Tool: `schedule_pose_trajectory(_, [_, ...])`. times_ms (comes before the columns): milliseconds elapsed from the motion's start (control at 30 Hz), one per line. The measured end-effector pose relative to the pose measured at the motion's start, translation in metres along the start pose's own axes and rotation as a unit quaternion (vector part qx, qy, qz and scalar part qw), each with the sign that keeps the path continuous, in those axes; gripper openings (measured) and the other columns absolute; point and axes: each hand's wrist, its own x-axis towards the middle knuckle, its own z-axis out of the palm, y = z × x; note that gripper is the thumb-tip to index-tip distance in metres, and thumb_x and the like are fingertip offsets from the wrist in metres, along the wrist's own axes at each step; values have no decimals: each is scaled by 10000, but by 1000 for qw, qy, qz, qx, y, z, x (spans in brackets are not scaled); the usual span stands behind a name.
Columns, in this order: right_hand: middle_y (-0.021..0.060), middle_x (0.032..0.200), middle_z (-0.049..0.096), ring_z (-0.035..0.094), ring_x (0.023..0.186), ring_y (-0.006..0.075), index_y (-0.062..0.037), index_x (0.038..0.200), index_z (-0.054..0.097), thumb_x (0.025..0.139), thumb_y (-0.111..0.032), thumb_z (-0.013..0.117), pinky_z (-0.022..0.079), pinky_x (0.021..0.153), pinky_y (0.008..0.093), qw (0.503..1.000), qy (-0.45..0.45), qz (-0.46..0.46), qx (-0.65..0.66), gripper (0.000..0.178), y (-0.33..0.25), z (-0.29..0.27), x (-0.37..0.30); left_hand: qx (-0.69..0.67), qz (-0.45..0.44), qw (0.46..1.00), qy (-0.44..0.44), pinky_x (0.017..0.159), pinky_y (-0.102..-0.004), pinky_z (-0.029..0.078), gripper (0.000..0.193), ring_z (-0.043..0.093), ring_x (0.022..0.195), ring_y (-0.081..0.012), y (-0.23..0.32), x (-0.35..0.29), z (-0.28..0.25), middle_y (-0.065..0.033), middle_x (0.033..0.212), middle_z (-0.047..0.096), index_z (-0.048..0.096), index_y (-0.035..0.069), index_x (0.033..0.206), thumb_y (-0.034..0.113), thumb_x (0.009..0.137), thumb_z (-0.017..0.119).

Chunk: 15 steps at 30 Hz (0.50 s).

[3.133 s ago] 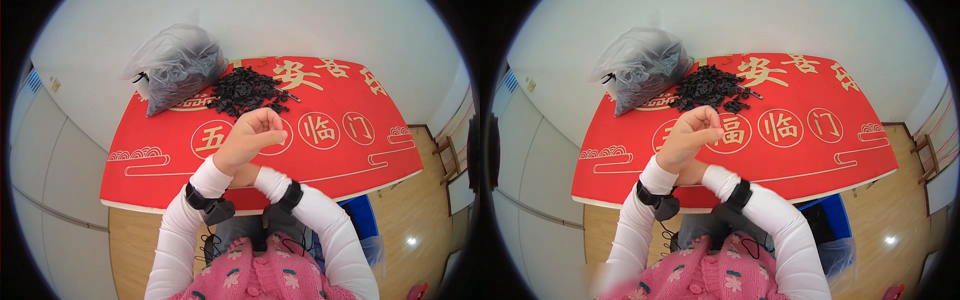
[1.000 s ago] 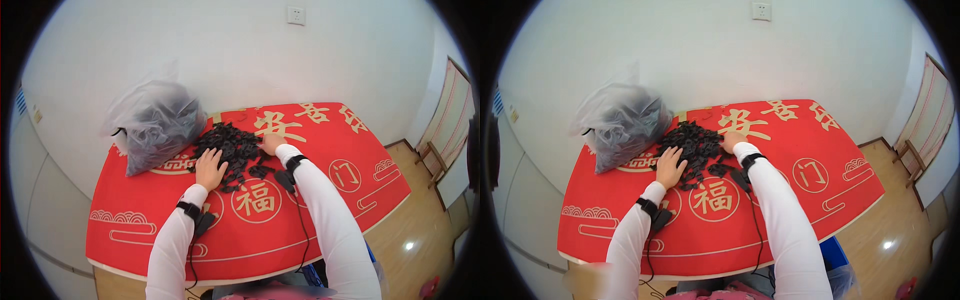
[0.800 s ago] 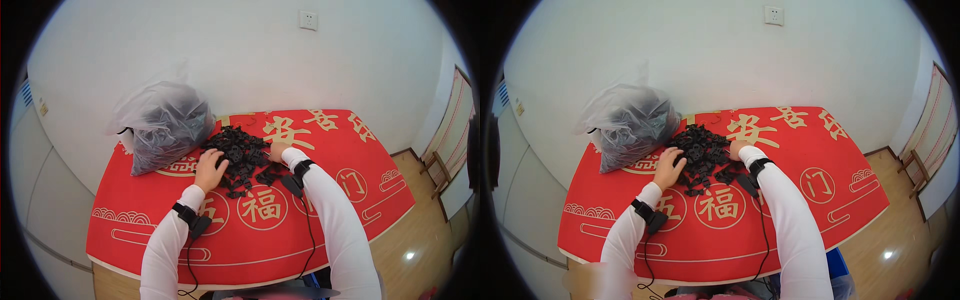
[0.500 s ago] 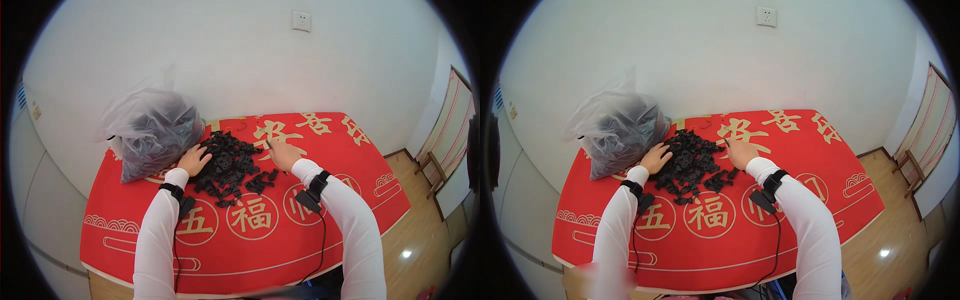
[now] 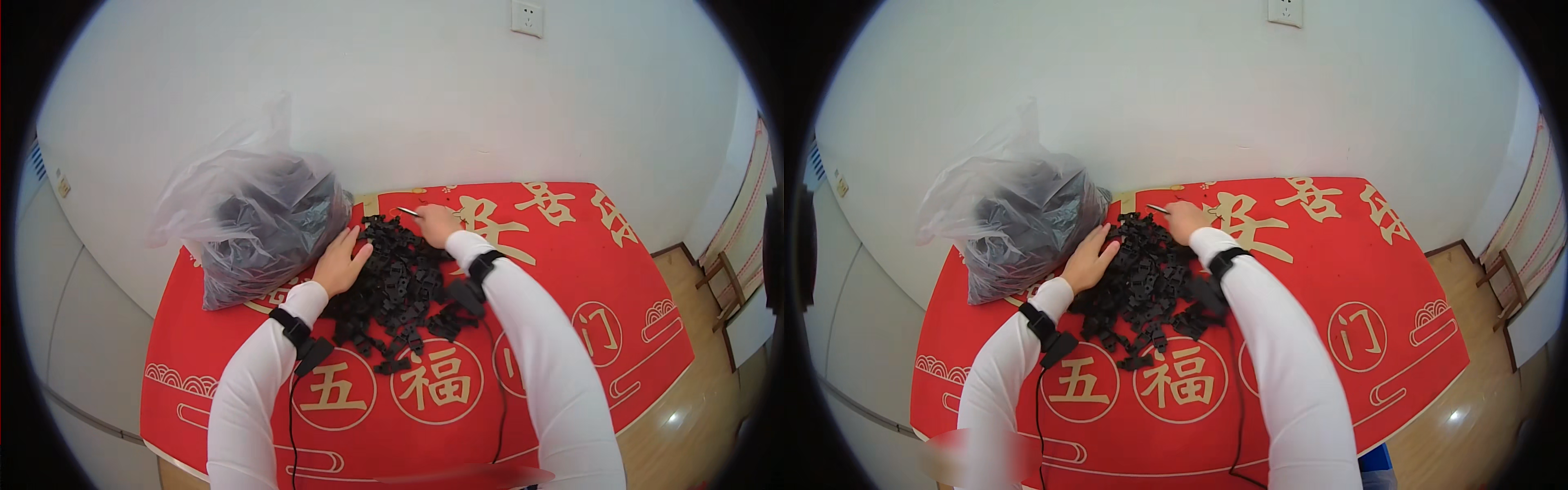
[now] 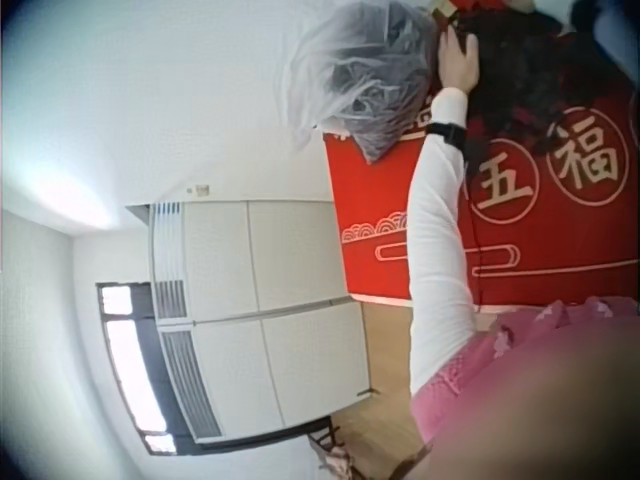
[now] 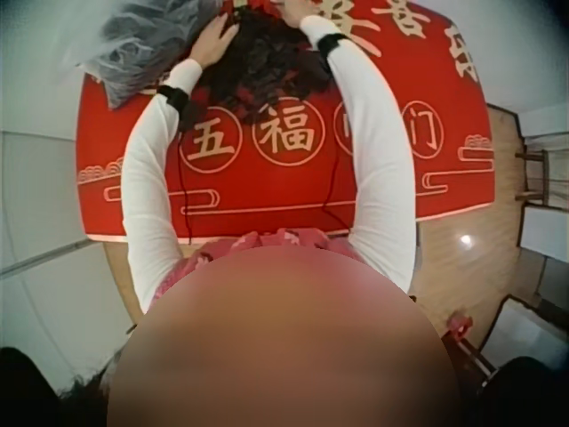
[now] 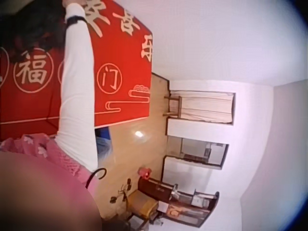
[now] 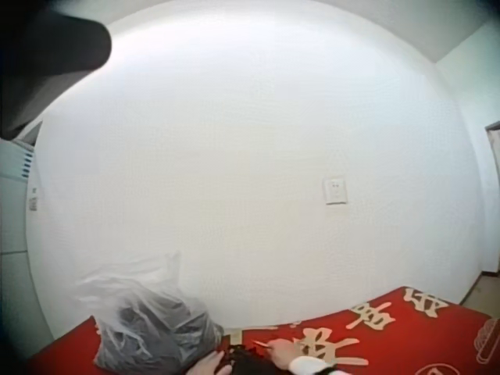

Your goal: Assembling small black plastic components using a thin metal tool on a table.

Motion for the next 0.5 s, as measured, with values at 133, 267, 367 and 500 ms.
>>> schedule_pose_trajectory(133, [206,999,622,578,976,388,-27,954,609,888,-205,499,457,829,468,998,-14,-25,49,219,-13,31,35,106,-50,991,-70,1122,-406,203,660,278,1362,-333,7,16,22,-196,1456,321,353,3,1389,501,957,320])
schedule_pose_trajectory(267, [203,991,624,578,980,384,-20,966,601,889,-213,504,458,830,466,996,-54,-29,63,229,-13,42,35,26,26,993,-113,1125,-408,193,660,276,1364,-326,-1,14,25,-195,1444,344,353,6,1390,505,964,284])
schedule_pose_trajectory(367, [193,983,634,584,988,368,-34,963,608,889,-213,493,460,828,461,991,-90,-65,71,225,-18,23,11,-57,74,987,-130,1113,-397,209,597,284,1353,-357,-8,-9,18,-197,1416,385,408,22,1363,464,972,319])
schedule_pose_trajectory(500, [150,881,650,617,893,324,-64,871,625,857,-204,492,461,752,446,986,42,-117,-108,194,-58,-14,-41,-141,64,986,-56,1048,-394,316,416,434,1231,-371,9,-41,1,-170,1285,513,528,16,1246,310,960,455])
